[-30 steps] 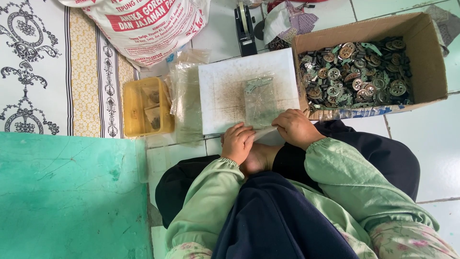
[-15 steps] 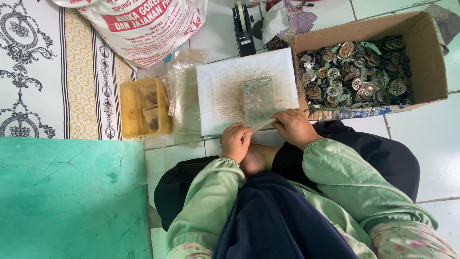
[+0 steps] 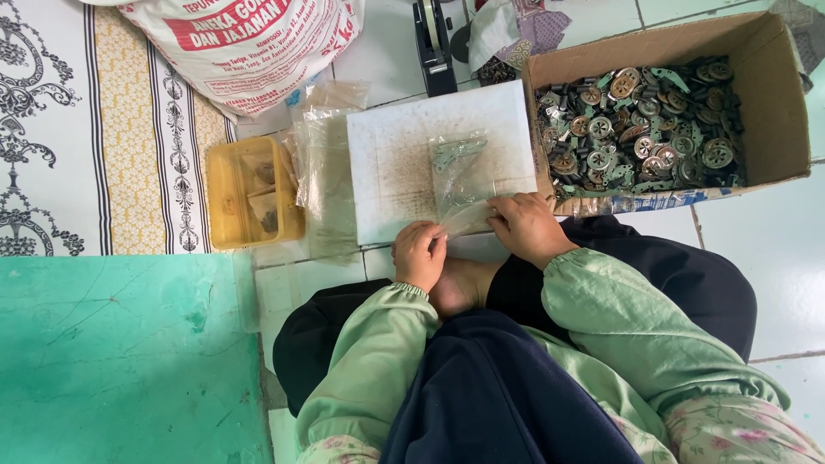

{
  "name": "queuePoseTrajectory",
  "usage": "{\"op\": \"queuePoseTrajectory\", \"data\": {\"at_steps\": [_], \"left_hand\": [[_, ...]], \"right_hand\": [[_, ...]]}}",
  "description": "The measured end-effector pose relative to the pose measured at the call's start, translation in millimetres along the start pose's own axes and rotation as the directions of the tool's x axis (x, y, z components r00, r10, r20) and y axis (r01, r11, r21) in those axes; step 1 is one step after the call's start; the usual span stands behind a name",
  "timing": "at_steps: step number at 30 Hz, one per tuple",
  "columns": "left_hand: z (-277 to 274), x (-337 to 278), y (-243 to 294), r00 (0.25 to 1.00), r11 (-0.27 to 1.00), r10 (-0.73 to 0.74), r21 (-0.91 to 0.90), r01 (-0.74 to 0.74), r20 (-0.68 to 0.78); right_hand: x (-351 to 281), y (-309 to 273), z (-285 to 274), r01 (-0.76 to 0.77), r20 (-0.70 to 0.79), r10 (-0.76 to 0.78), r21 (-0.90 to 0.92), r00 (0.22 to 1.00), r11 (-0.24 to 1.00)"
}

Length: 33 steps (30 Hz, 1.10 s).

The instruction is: Picking small metal decorative ornaments from a box and placing them into small plastic bags for individual packaging.

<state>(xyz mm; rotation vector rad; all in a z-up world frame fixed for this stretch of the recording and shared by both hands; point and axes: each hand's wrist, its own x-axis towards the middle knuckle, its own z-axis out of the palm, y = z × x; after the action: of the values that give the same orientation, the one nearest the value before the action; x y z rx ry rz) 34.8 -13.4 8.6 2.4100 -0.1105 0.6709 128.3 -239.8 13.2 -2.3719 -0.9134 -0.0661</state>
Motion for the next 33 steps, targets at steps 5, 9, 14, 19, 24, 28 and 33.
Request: {"op": "queuePoseTrajectory", "data": {"at_steps": [5, 9, 14, 19, 24, 28, 33], "left_hand": [[2, -1, 0, 1.0, 0.999, -0.011, 0.043, 0.011, -0.003], [8, -9, -5, 0.999, 0.996, -0.043, 0.078, 0.042, 0.017], [16, -17, -10, 1.0, 0.993, -0.001, 0.114, 0.004, -0.027], [11, -12, -5, 0.996, 0.99, 0.093, 0.106, -0.094, 0.014], [14, -14, -9, 0.996, 0.991, 0.07, 0.114, -0.076, 0.057], [20, -17, -14, 0.998, 0.989, 0.051, 0.139, -0.057, 0.046], [20, -16, -13, 0.998, 0.989, 0.033, 0.143, -0.041, 0.056]], "right_hand": [[0, 0, 1, -0.004, -0.019, 0.004, -0.005, 1.0, 1.0], [1, -3, -1, -0.012, -0.019, 0.012, -0.004, 1.0, 1.0], [2, -4, -2, -0.016, -0.013, 0.016, 0.002, 1.0, 1.0], [3, -5, -2, -0.022, -0.02, 0.022, -0.007, 1.0, 1.0], [3, -3, 0, -0.011, -0.023, 0.01, -0.037, 1.0, 0.999], [5, -5, -3, -0.013, -0.017, 0.013, -0.032, 1.0, 0.999], [5, -6, -3, -0.005, -0.021, 0.004, -0.052, 1.0, 0.999]]}}
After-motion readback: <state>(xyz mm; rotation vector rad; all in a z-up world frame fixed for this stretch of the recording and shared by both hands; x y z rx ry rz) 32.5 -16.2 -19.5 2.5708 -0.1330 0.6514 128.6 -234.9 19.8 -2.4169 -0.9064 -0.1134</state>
